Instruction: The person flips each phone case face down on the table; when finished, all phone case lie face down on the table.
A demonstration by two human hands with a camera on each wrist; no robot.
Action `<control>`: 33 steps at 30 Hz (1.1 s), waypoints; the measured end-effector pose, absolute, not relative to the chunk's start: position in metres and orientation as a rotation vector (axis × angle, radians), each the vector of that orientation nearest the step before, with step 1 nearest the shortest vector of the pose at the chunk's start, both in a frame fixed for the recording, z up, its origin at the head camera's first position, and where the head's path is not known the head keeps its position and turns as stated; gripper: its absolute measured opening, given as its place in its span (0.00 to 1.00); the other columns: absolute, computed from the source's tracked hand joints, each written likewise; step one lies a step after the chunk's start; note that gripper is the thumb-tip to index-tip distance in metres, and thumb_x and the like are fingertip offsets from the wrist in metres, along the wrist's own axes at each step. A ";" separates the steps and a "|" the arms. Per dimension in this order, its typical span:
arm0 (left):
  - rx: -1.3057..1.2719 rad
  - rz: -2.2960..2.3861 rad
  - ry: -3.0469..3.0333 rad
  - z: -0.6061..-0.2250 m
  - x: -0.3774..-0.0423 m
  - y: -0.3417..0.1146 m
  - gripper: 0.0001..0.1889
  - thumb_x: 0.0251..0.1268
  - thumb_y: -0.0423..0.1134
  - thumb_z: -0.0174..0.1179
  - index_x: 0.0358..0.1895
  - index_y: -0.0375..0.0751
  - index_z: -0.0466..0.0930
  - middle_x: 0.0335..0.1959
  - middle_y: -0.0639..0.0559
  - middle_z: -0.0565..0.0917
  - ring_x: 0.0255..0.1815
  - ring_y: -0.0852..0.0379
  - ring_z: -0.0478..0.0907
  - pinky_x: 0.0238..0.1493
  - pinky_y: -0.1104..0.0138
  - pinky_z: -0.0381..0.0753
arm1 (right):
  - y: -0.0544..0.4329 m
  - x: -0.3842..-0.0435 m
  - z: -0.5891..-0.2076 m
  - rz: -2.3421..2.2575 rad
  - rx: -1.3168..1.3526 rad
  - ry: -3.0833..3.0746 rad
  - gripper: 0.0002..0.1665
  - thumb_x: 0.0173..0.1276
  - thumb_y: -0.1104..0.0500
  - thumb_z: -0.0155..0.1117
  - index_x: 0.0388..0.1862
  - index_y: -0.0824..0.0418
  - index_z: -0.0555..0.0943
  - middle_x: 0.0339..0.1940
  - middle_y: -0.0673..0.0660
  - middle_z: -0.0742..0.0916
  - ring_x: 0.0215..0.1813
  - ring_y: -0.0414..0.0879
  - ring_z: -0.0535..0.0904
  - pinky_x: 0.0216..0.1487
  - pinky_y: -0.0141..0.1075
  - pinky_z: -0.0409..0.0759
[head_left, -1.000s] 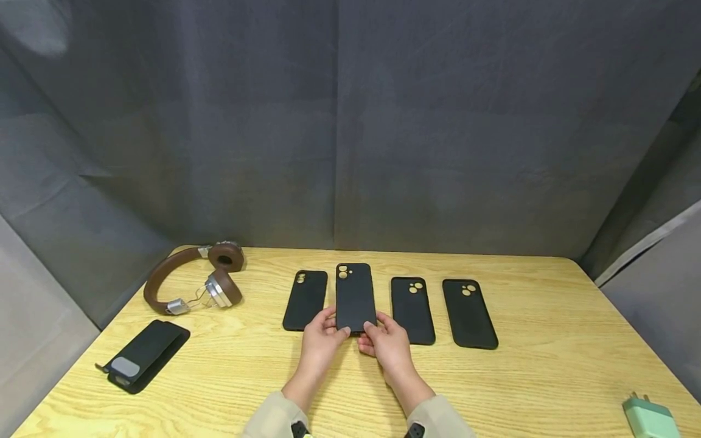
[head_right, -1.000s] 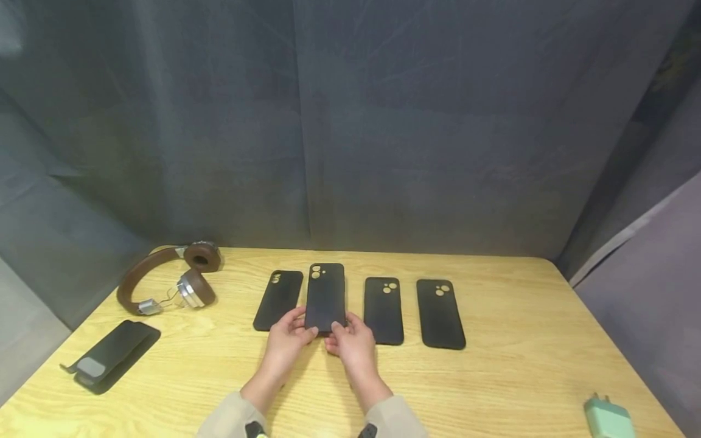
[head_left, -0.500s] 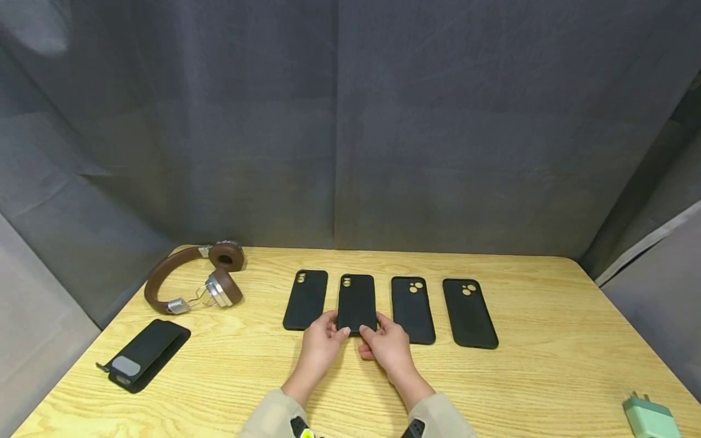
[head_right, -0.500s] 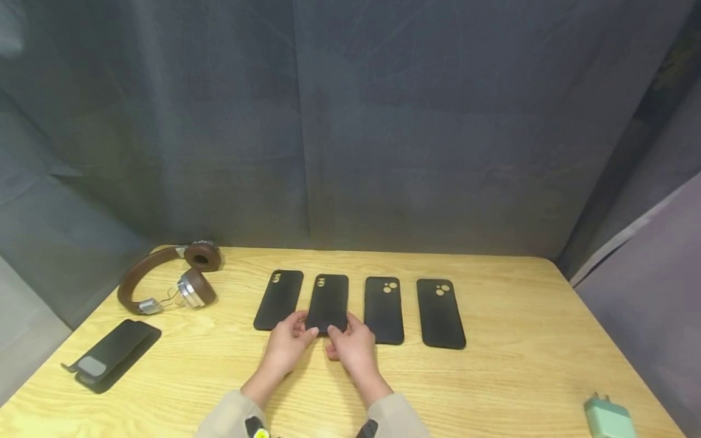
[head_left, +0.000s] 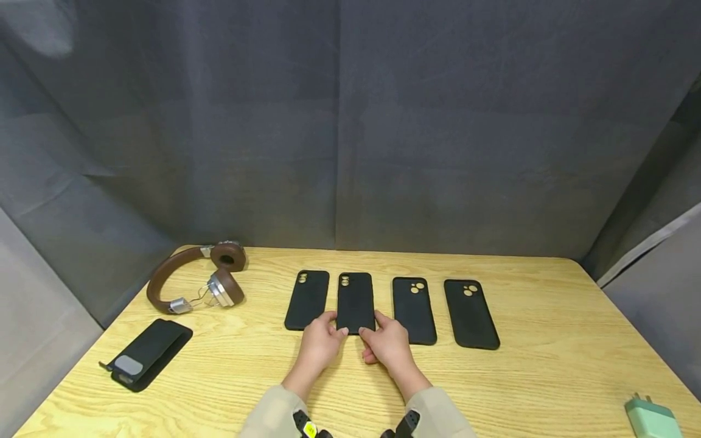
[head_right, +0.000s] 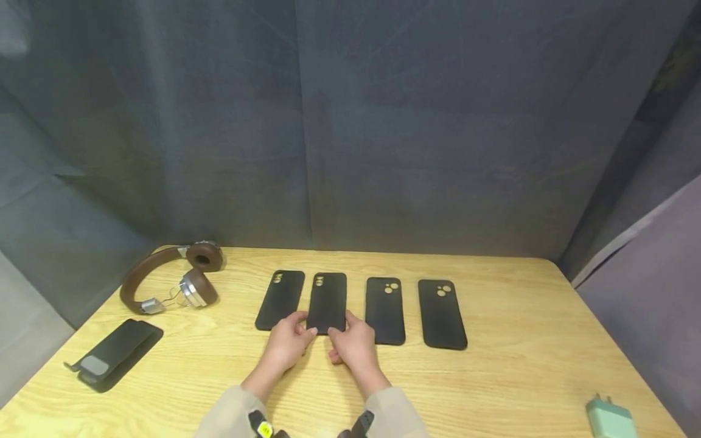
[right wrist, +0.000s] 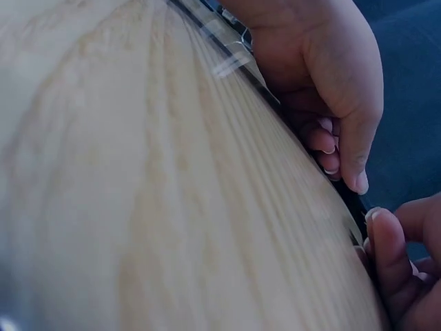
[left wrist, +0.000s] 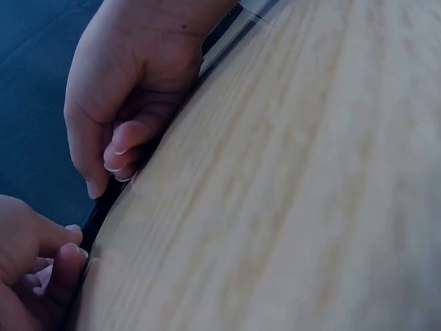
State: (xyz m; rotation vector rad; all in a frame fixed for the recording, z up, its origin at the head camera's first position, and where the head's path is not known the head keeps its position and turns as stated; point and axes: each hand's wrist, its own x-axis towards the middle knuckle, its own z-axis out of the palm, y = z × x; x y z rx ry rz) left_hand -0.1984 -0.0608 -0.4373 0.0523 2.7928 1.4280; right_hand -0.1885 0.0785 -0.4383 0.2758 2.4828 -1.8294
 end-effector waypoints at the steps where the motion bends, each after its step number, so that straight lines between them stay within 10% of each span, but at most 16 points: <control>1: 0.046 1.419 2.798 -0.437 -0.199 -0.060 0.23 0.60 0.35 0.60 0.57 0.29 0.71 0.21 0.51 0.73 0.20 0.57 0.69 0.23 0.67 0.69 | 0.078 -0.188 -0.438 -1.824 0.275 2.490 0.37 0.60 0.63 0.61 0.67 0.72 0.62 0.08 0.52 0.76 0.09 0.39 0.75 0.16 0.34 0.78; 33: 0.059 1.635 2.667 -0.434 -0.184 -0.057 0.30 0.59 0.34 0.60 0.65 0.35 0.61 0.29 0.49 0.74 0.26 0.57 0.70 0.26 0.68 0.71 | 0.091 -0.165 -0.428 -1.964 0.193 2.402 0.41 0.61 0.62 0.62 0.69 0.71 0.57 0.18 0.56 0.80 0.17 0.40 0.78 0.23 0.34 0.81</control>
